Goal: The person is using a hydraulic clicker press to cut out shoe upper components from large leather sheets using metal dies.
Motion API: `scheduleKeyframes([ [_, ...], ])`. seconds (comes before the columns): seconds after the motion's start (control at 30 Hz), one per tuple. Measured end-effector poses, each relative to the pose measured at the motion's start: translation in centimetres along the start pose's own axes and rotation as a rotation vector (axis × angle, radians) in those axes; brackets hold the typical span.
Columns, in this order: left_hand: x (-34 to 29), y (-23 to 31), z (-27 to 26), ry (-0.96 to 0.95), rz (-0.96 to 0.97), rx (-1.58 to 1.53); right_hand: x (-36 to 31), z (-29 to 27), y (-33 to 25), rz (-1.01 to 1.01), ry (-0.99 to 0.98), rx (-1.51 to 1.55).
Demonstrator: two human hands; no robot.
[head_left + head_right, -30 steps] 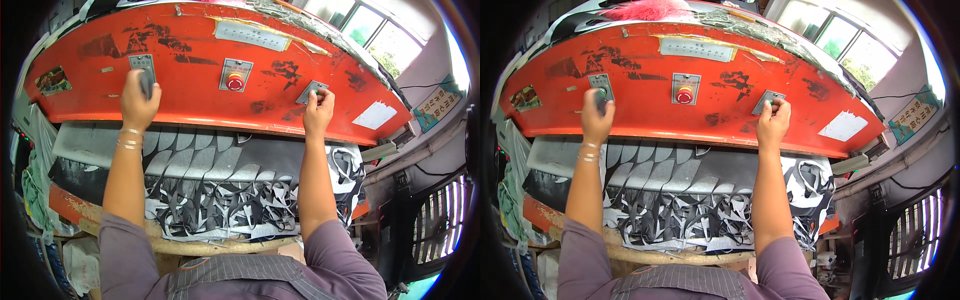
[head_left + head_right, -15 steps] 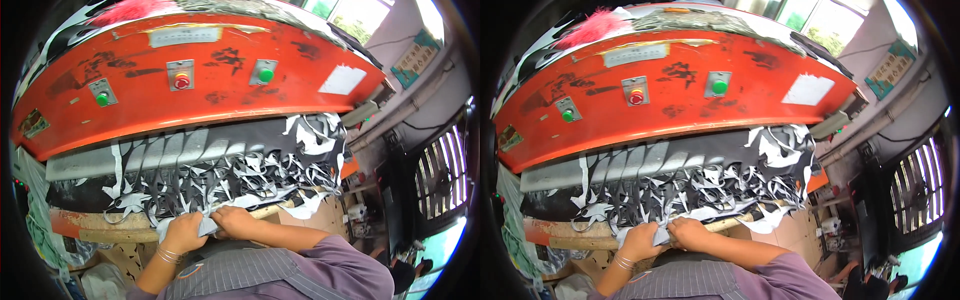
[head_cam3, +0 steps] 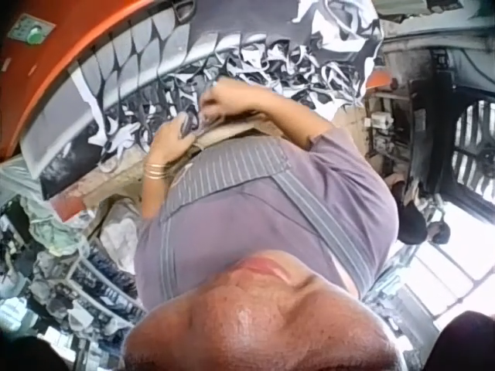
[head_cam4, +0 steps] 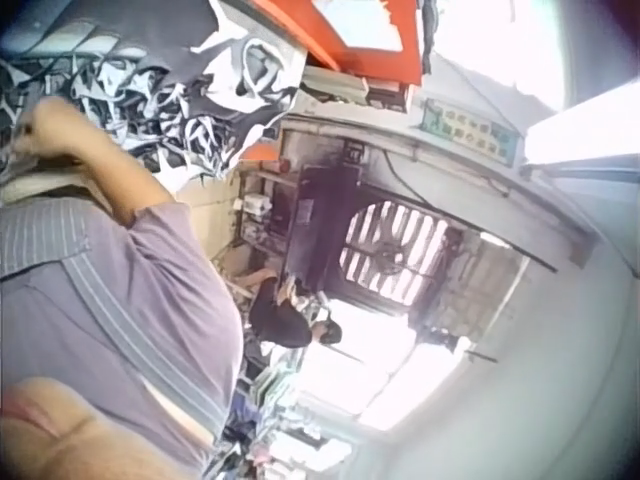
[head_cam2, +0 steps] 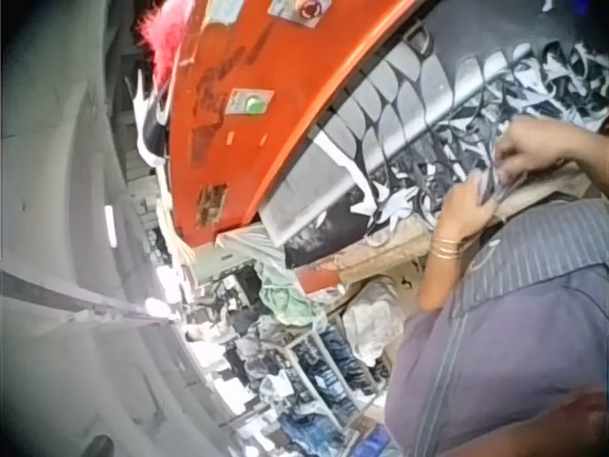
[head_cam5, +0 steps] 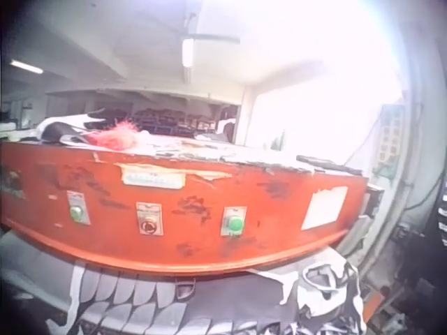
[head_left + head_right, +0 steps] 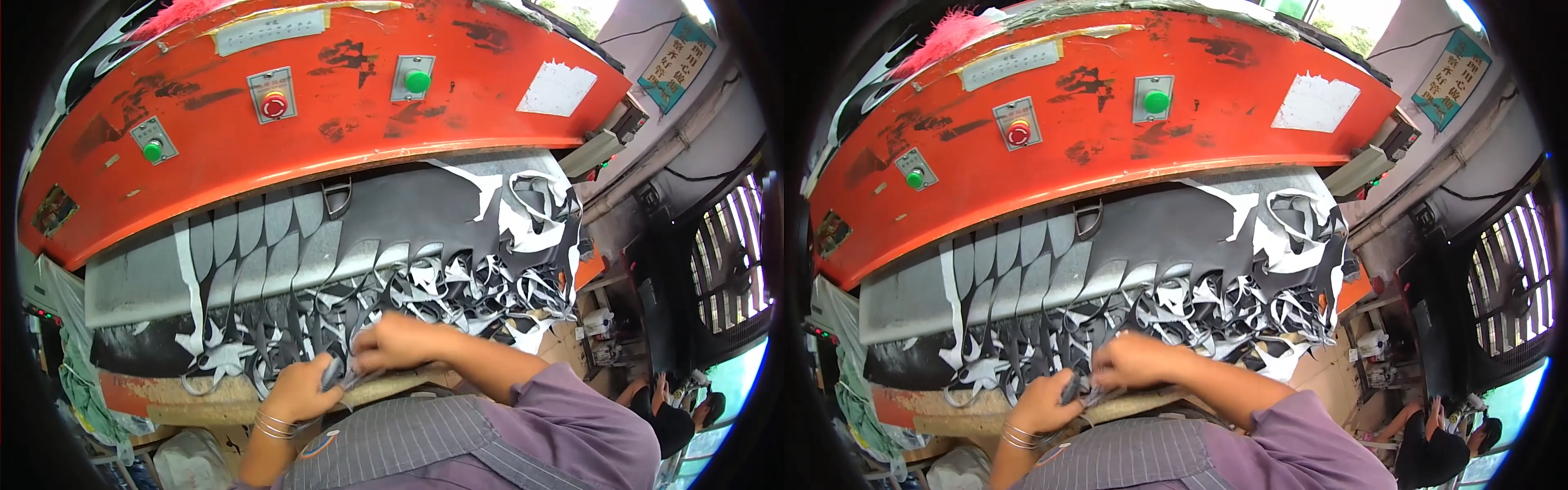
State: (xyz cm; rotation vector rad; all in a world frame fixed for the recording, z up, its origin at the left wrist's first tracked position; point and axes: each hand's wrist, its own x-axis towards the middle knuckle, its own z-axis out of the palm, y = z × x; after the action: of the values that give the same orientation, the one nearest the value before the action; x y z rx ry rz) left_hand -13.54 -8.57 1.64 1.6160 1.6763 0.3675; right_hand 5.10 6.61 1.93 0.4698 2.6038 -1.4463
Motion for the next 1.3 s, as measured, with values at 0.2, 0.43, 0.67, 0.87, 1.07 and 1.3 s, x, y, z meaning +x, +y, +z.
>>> scheduleKeyframes([
  [0.2,12.4,-0.3,-3.3,0.384,0.157,0.108,13.2,-10.2,4.2,0.547,0.596,-0.220],
  [0.43,16.1,-1.0,0.0,0.441,0.234,0.297,16.9,-13.4,6.8,0.525,0.547,-0.207],
  [0.67,15.9,-1.7,0.3,0.449,0.301,0.203,10.8,-15.7,8.8,0.563,0.586,-0.184],
  [0.87,15.5,-2.3,1.1,0.471,0.326,0.196,6.4,-9.2,10.0,0.339,0.688,-0.358],
  [1.07,15.8,-1.7,1.3,0.475,0.336,0.169,5.1,-8.3,12.9,0.165,0.743,-0.499],
  [1.3,15.7,-1.7,1.6,0.490,0.336,0.114,5.3,-7.8,12.5,0.130,0.772,-0.571],
])
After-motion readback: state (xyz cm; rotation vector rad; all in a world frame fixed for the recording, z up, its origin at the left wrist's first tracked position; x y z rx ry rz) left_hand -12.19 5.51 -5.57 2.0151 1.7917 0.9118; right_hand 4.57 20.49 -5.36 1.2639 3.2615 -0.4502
